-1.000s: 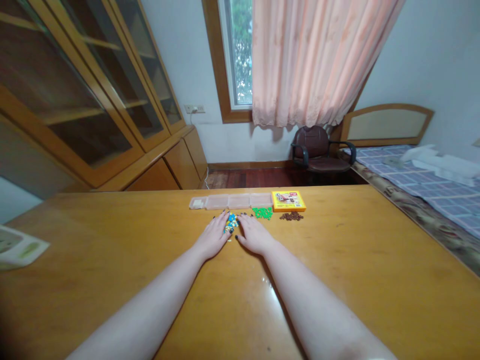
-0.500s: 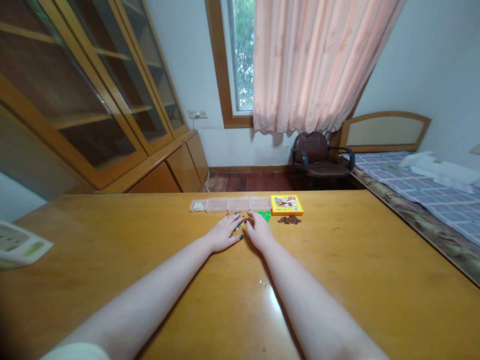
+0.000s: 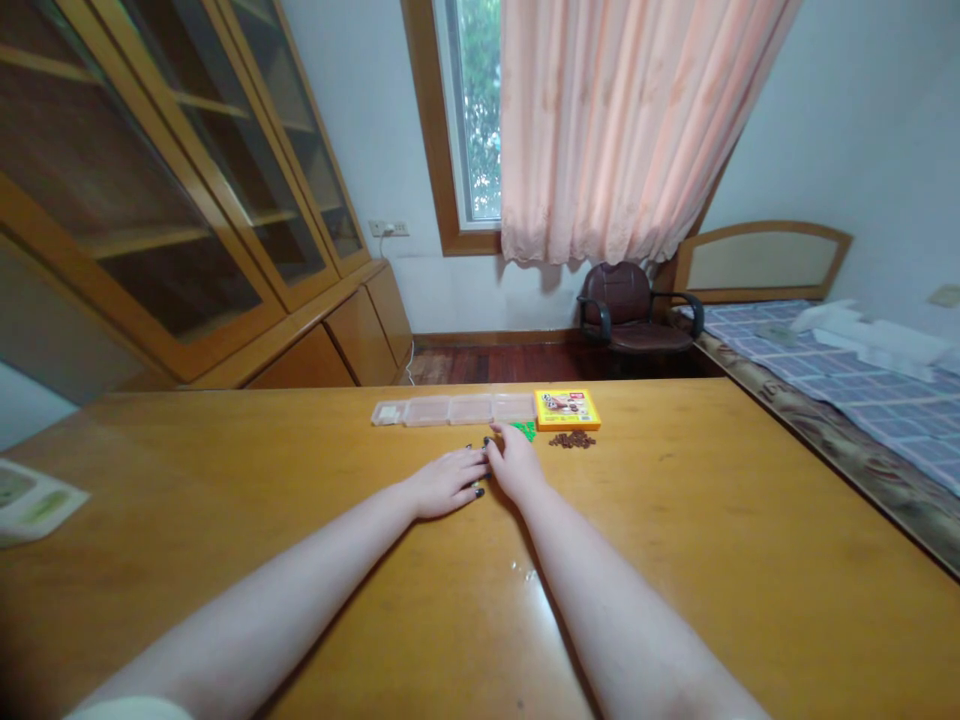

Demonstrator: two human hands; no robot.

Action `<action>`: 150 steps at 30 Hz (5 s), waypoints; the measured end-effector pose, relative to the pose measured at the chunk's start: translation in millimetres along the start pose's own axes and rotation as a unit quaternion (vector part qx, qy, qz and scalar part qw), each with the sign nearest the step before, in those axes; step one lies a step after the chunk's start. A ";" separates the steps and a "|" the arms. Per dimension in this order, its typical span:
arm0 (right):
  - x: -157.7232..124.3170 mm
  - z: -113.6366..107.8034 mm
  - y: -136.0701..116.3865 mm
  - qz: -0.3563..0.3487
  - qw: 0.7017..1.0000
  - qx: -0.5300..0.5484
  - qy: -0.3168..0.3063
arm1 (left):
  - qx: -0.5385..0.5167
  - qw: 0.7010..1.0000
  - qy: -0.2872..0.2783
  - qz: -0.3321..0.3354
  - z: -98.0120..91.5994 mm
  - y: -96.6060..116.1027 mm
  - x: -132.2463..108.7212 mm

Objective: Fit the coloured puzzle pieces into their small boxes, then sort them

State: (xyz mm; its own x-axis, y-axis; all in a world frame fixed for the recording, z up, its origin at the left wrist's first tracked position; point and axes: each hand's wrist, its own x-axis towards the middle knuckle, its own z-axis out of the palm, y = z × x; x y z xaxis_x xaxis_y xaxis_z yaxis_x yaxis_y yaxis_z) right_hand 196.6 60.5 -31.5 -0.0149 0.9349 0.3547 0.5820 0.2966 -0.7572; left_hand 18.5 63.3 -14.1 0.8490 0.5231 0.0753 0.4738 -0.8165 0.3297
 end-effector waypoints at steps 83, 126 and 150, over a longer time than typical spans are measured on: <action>-1.7 -10.5 -16.0 -0.065 0.980 -0.110 -0.150 | -0.087 0.944 0.140 -0.285 -17.8 -18.6 -26.3; -6.3 -12.0 -27.5 -0.078 0.961 -0.137 -0.225 | -0.089 0.968 0.092 -0.213 -17.7 -13.1 -23.9; -1.8 -9.8 -13.6 -0.046 0.975 -0.110 -0.187 | -0.071 0.962 0.094 -0.246 -17.9 -12.3 -23.9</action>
State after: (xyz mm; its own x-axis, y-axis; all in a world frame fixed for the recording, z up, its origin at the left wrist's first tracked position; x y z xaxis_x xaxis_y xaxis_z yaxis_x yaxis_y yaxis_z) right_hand 196.7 52.9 -16.5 -0.3470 0.9243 0.1587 0.7243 0.3716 -0.5808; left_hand -11.8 65.3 -3.2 0.4674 0.8831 0.0410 0.7590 -0.4246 0.4936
